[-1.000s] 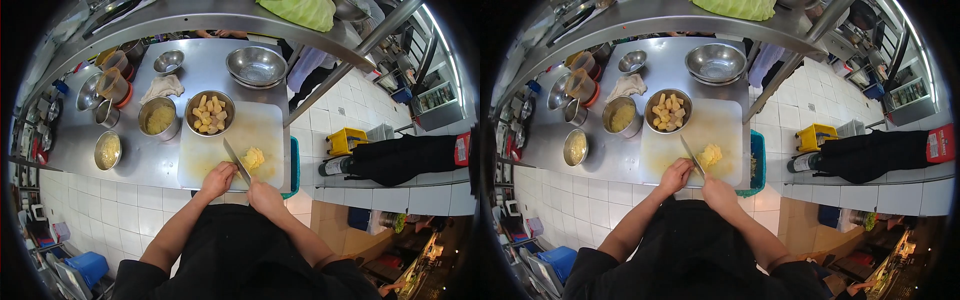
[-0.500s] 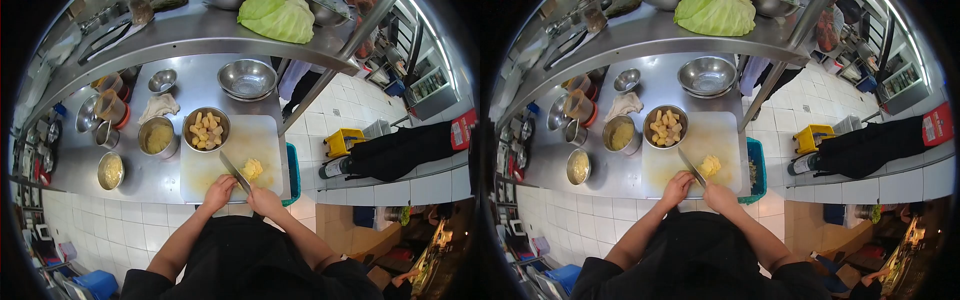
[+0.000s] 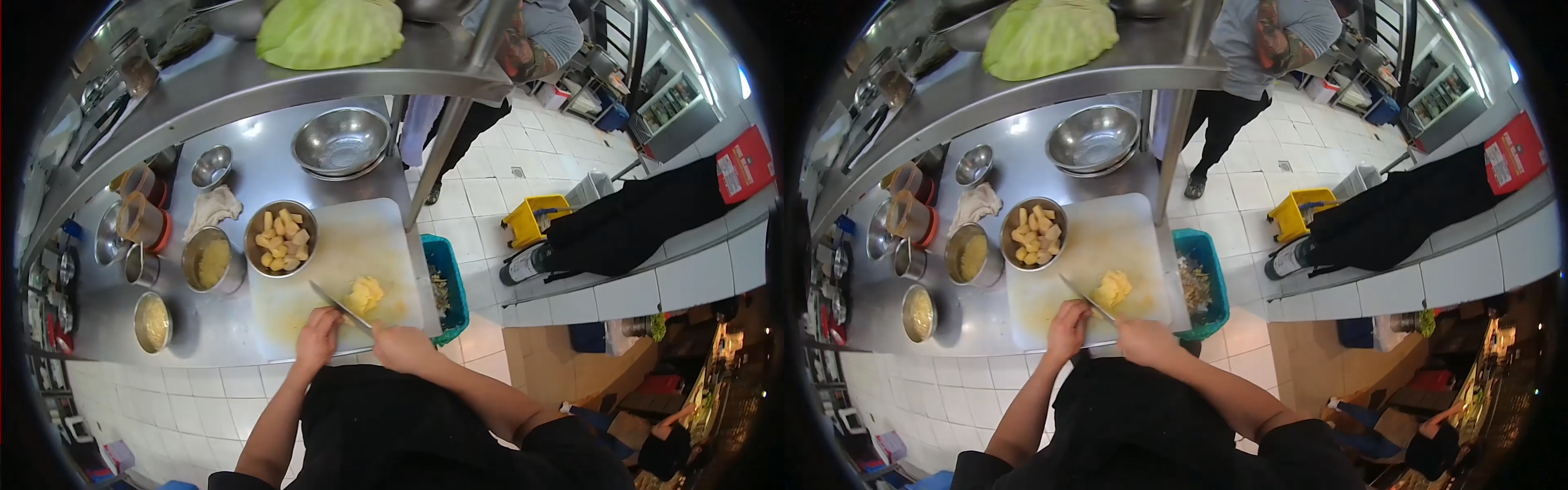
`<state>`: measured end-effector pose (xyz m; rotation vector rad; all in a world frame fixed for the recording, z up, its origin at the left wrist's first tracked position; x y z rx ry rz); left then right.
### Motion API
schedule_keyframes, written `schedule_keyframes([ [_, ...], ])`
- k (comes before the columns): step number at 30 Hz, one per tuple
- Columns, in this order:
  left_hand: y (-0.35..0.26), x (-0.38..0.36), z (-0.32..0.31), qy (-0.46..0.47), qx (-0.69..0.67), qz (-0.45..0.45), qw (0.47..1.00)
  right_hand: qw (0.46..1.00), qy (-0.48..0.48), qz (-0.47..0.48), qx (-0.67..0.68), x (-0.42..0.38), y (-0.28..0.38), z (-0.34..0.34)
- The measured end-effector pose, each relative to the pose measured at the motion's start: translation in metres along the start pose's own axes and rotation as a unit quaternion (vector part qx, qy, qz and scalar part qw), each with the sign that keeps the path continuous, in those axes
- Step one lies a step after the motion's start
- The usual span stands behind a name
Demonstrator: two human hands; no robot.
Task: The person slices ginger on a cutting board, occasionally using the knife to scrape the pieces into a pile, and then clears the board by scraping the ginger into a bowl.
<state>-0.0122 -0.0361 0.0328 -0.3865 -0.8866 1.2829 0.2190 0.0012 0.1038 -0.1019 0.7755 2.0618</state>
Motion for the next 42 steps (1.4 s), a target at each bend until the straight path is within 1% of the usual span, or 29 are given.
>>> schedule_keyframes([
  [1, -0.006, -0.005, -0.005, -0.005, 0.020, 0.008, 1.000, 0.999, 0.003, 0.038, 0.007, -0.002, -0.004, -0.002],
  [2, -0.009, -0.006, -0.010, -0.001, 0.025, 0.020, 0.999, 0.999, 0.014, 0.042, 0.014, -0.001, -0.009, -0.004],
  [4, -0.012, -0.001, -0.006, -0.026, 0.042, 0.032, 0.998, 0.996, 0.000, 0.084, 0.034, 0.003, -0.007, -0.002],
  [5, -0.014, 0.003, -0.008, -0.039, 0.034, 0.038, 0.998, 0.995, -0.006, 0.090, 0.046, 0.001, -0.004, 0.003],
  [6, -0.013, 0.003, -0.011, -0.034, 0.038, 0.032, 0.998, 0.995, -0.013, 0.089, 0.052, -0.001, -0.004, 0.003],
  [8, -0.005, 0.002, -0.009, -0.039, 0.028, 0.044, 0.998, 0.994, -0.020, 0.107, 0.021, 0.001, 0.000, 0.000],
  [9, -0.003, 0.005, -0.007, -0.031, 0.031, 0.032, 0.999, 0.994, -0.033, 0.103, 0.027, 0.001, 0.000, -0.001],
  [11, -0.004, 0.002, -0.003, -0.021, -0.005, 0.044, 0.999, 0.994, -0.062, 0.093, 0.013, -0.004, 0.002, -0.007],
  [12, -0.001, 0.002, 0.000, -0.010, -0.010, 0.031, 0.999, 0.993, -0.073, 0.086, 0.025, -0.003, 0.004, -0.011],
  [14, 0.000, 0.001, 0.005, 0.010, -0.018, 0.032, 0.999, 0.994, -0.083, 0.069, 0.014, -0.003, 0.005, -0.016],
  [18, 0.002, 0.002, 0.004, 0.016, -0.029, 0.038, 0.999, 0.997, -0.076, 0.026, 0.009, -0.011, 0.023, -0.011],
  [21, 0.000, -0.002, -0.002, -0.006, -0.039, 0.022, 0.999, 0.997, -0.074, 0.008, 0.020, -0.020, 0.026, -0.011],
  [23, -0.004, -0.002, -0.001, 0.014, -0.038, 0.027, 0.999, 0.997, -0.070, 0.013, 0.014, -0.024, 0.025, -0.009],
  [26, -0.007, -0.003, -0.003, -0.007, -0.025, -0.003, 1.000, 0.997, -0.068, 0.019, 0.008, -0.023, 0.023, -0.009],
  [29, -0.007, -0.003, -0.002, -0.010, -0.025, -0.006, 1.000, 0.998, -0.064, 0.022, -0.001, -0.018, 0.024, -0.011],
  [30, -0.006, -0.001, -0.001, -0.011, -0.029, -0.003, 1.000, 0.998, -0.064, 0.022, 0.001, -0.019, 0.025, -0.013],
  [32, -0.005, -0.003, 0.001, 0.019, -0.044, 0.040, 0.998, 0.998, -0.054, 0.015, 0.011, -0.019, 0.025, -0.015],
  [34, -0.005, -0.001, 0.002, 0.018, -0.051, 0.055, 0.997, 0.999, -0.037, 0.014, 0.017, -0.018, 0.026, -0.016],
  [36, -0.002, -0.002, 0.002, 0.021, -0.057, 0.021, 0.998, 0.998, -0.060, 0.003, 0.013, -0.019, 0.026, -0.012],
  [37, -0.001, -0.003, 0.003, 0.018, -0.060, 0.035, 0.997, 0.998, -0.060, 0.006, 0.006, -0.022, 0.026, -0.012],
  [39, -0.001, -0.002, 0.003, 0.029, -0.063, 0.029, 0.997, 0.999, -0.050, 0.008, -0.006, -0.031, 0.030, -0.003],
  [41, -0.003, -0.003, 0.002, 0.022, -0.062, 0.033, 0.997, 0.999, -0.049, 0.009, -0.013, -0.041, 0.039, 0.011],
  [42, -0.003, -0.003, 0.002, 0.016, -0.058, 0.032, 0.998, 0.999, -0.032, -0.003, -0.023, -0.045, 0.044, 0.018],
])
Point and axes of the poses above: each hand's wrist, its own x-axis towards the middle knuckle, its own z-axis out of the back of the hand, y = z × x, the point moved 2 cm from there along x, towards the middle knuckle
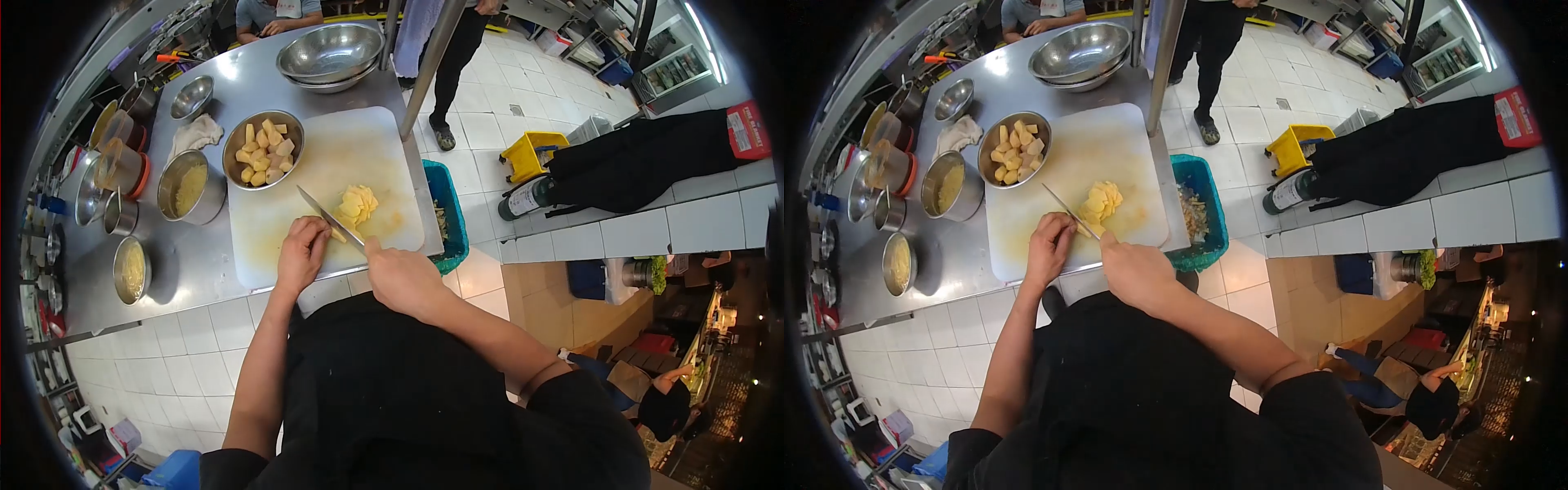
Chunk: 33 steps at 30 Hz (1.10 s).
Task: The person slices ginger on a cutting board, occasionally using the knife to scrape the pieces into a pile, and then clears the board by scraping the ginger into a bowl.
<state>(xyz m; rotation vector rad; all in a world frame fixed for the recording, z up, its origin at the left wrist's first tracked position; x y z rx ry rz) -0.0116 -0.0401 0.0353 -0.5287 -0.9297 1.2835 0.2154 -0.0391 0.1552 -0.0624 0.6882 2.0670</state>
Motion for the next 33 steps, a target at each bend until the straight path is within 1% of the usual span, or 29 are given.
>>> schedule_keyframes([
  [1, 0.000, 0.000, 0.000, -0.001, -0.002, 0.002, 1.000, 1.000, 0.017, -0.011, -0.010, -0.003, 0.001, 0.003],
  [4, 0.000, 0.001, 0.000, -0.003, 0.001, -0.002, 1.000, 0.999, 0.027, -0.017, -0.014, -0.006, -0.002, 0.005],
  [7, 0.002, 0.000, 0.002, 0.005, 0.011, -0.007, 1.000, 1.000, 0.008, 0.005, 0.006, -0.007, -0.008, -0.002],
  [15, 0.002, 0.001, 0.002, -0.002, 0.021, -0.012, 1.000, 1.000, 0.026, 0.002, 0.001, -0.004, -0.013, -0.001],
  [17, 0.001, 0.001, 0.002, -0.002, 0.020, -0.010, 1.000, 1.000, 0.026, 0.007, 0.005, 0.004, -0.012, -0.008],
  [19, 0.002, -0.001, 0.004, -0.004, 0.017, -0.012, 1.000, 0.999, 0.025, -0.017, -0.035, 0.019, -0.010, -0.025],
  [21, 0.003, 0.002, 0.004, 0.004, 0.020, -0.027, 0.999, 0.999, 0.017, -0.020, -0.023, 0.031, -0.012, -0.029],
  [23, 0.003, 0.001, 0.005, 0.000, 0.023, -0.029, 0.999, 1.000, 0.007, -0.025, -0.010, 0.031, -0.014, -0.028],
  [26, -0.001, 0.002, 0.003, -0.009, 0.030, -0.036, 0.999, 1.000, 0.006, -0.007, 0.004, 0.011, -0.015, -0.009],
  [28, 0.000, 0.001, 0.003, -0.011, 0.034, -0.024, 0.999, 1.000, 0.022, -0.012, 0.018, 0.000, -0.011, 0.002],
  [31, 0.002, 0.002, 0.002, -0.011, 0.033, -0.036, 0.999, 1.000, 0.006, 0.010, 0.007, 0.012, -0.018, -0.024],
  [33, 0.000, 0.000, 0.001, -0.007, 0.034, -0.030, 0.999, 1.000, -0.002, 0.005, 0.011, 0.030, -0.018, -0.038],
])
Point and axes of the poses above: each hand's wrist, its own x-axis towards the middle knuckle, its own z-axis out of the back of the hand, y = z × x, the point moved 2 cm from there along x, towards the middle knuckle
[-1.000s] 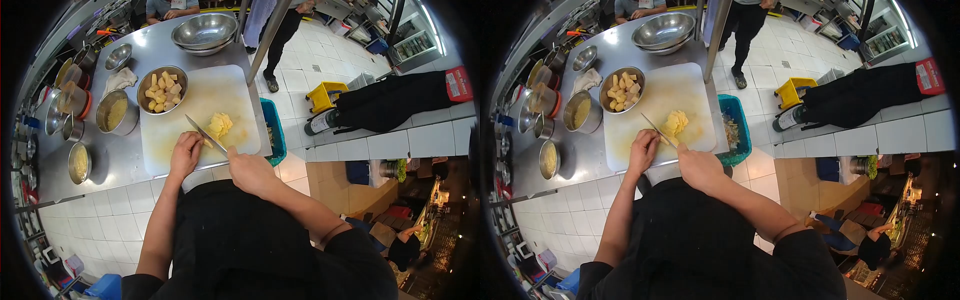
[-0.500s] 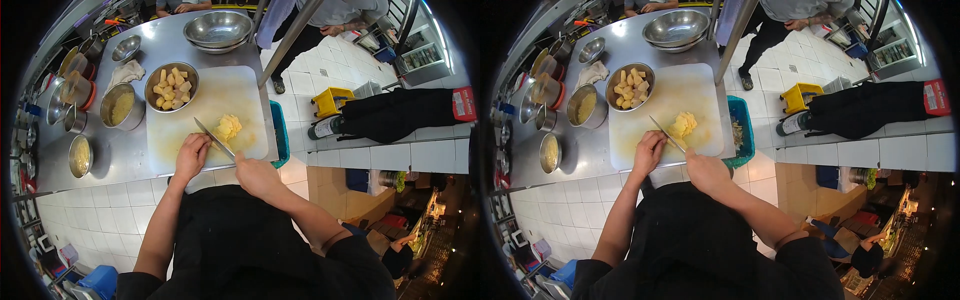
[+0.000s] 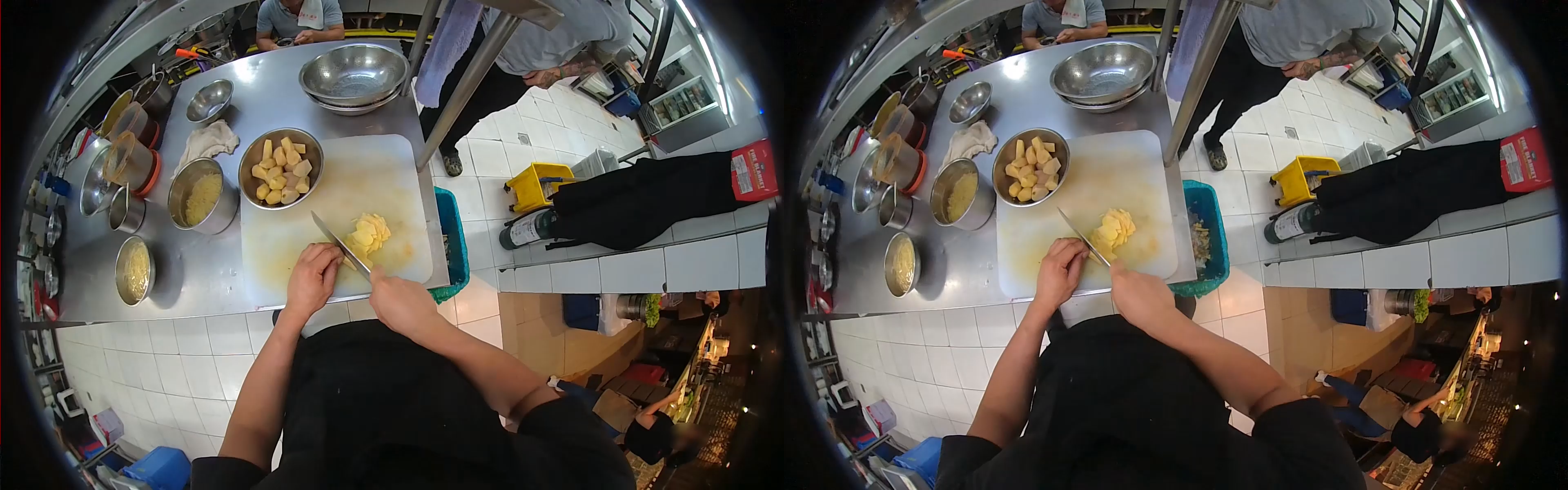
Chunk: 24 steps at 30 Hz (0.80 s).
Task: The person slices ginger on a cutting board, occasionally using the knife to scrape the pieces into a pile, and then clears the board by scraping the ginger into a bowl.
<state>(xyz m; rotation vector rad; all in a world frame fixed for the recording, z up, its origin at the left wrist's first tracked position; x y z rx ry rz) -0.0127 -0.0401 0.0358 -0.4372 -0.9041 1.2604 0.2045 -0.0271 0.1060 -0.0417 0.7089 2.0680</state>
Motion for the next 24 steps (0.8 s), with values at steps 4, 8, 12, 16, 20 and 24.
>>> schedule_keyframes([
  [4, -0.001, 0.002, 0.001, -0.006, 0.003, 0.003, 1.000, 1.000, 0.005, -0.002, 0.009, -0.009, 0.006, 0.024],
  [8, -0.001, 0.000, 0.001, -0.009, 0.009, 0.010, 1.000, 1.000, 0.020, -0.013, 0.018, -0.016, 0.007, 0.024],
  [12, 0.001, 0.002, 0.001, -0.011, 0.010, 0.005, 1.000, 1.000, -0.004, -0.009, -0.002, 0.008, 0.000, -0.002],
  [16, 0.000, 0.001, 0.000, -0.018, 0.018, -0.003, 1.000, 1.000, 0.014, -0.018, 0.008, -0.013, 0.006, 0.026],
  [20, -0.001, 0.001, 0.001, -0.027, 0.016, 0.001, 1.000, 0.998, 0.050, -0.027, 0.000, -0.022, 0.015, 0.045],
  [24, 0.002, 0.001, 0.001, -0.019, 0.014, 0.000, 1.000, 0.999, 0.041, -0.032, -0.002, -0.009, 0.007, 0.018],
])
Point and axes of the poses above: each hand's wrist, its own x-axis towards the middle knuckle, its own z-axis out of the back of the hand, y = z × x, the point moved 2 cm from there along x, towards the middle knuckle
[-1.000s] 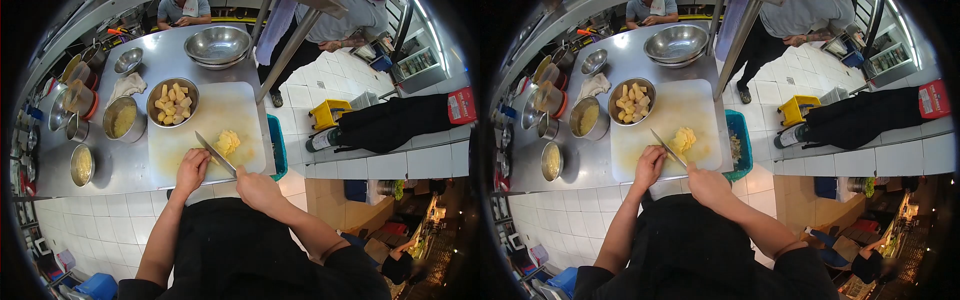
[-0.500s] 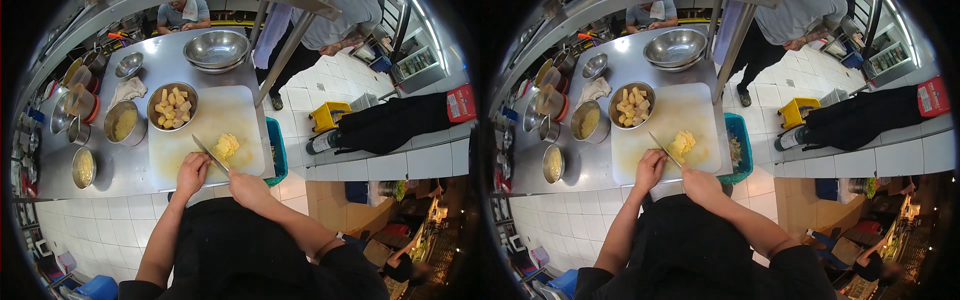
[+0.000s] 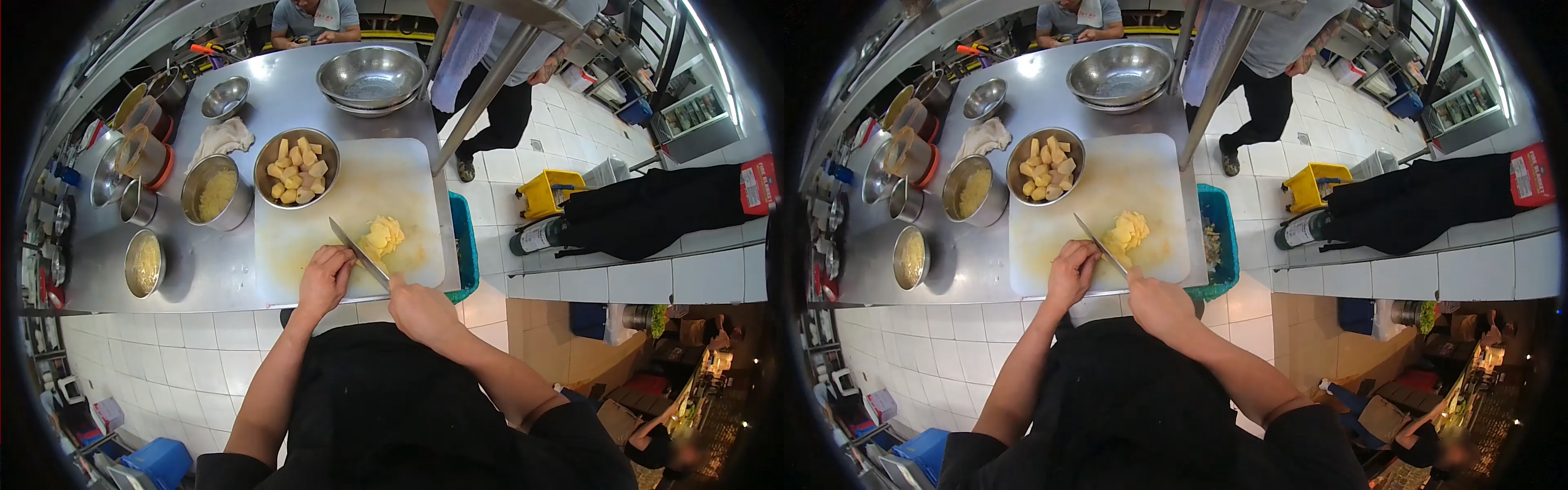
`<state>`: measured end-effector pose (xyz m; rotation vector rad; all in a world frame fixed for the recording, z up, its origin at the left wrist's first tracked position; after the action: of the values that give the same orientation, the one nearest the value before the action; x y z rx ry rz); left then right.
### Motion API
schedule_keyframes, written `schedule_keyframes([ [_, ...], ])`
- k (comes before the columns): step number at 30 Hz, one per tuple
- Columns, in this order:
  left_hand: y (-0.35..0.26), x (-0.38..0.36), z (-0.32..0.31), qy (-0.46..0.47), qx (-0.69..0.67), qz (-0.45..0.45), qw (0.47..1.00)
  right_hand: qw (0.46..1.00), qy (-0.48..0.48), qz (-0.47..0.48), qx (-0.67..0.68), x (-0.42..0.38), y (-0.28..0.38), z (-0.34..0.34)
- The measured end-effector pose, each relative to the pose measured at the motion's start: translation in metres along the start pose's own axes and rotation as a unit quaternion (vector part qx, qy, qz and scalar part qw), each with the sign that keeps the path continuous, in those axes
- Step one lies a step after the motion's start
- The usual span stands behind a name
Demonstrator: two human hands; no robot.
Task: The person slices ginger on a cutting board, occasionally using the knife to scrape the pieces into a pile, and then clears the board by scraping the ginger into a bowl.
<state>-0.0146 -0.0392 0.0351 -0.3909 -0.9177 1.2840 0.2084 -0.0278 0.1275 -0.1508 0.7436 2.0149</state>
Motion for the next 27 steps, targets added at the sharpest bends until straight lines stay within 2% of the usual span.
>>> schedule_keyframes([
  [5, 0.003, -0.004, 0.003, 0.007, -0.018, 0.007, 1.000, 0.999, -0.045, 0.019, 0.017, 0.031, -0.003, -0.023],
  [11, 0.008, -0.008, 0.000, 0.013, -0.017, 0.011, 1.000, 0.999, -0.025, 0.027, -0.009, -0.002, 0.010, 0.016],
  [13, 0.007, -0.007, -0.001, 0.009, -0.006, 0.007, 1.000, 1.000, 0.008, 0.001, -0.009, -0.014, 0.015, 0.031],
  [20, 0.007, -0.006, 0.000, 0.014, 0.008, -0.009, 1.000, 0.998, -0.046, 0.041, -0.013, 0.029, -0.005, -0.024],
  [24, 0.005, -0.006, 0.000, 0.004, 0.007, -0.014, 1.000, 0.999, -0.022, 0.018, -0.016, 0.006, 0.006, 0.012],
  [27, 0.004, -0.007, -0.001, -0.003, 0.009, -0.016, 1.000, 1.000, -0.003, 0.009, -0.002, -0.002, 0.004, 0.012],
])
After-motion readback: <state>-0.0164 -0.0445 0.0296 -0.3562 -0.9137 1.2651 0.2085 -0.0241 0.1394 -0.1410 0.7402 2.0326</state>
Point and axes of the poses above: each hand's wrist, its own x-axis towards the middle knuckle, its own z-axis out of the back of the hand, y = z × x, the point moved 2 cm from there along x, towards the middle knuckle
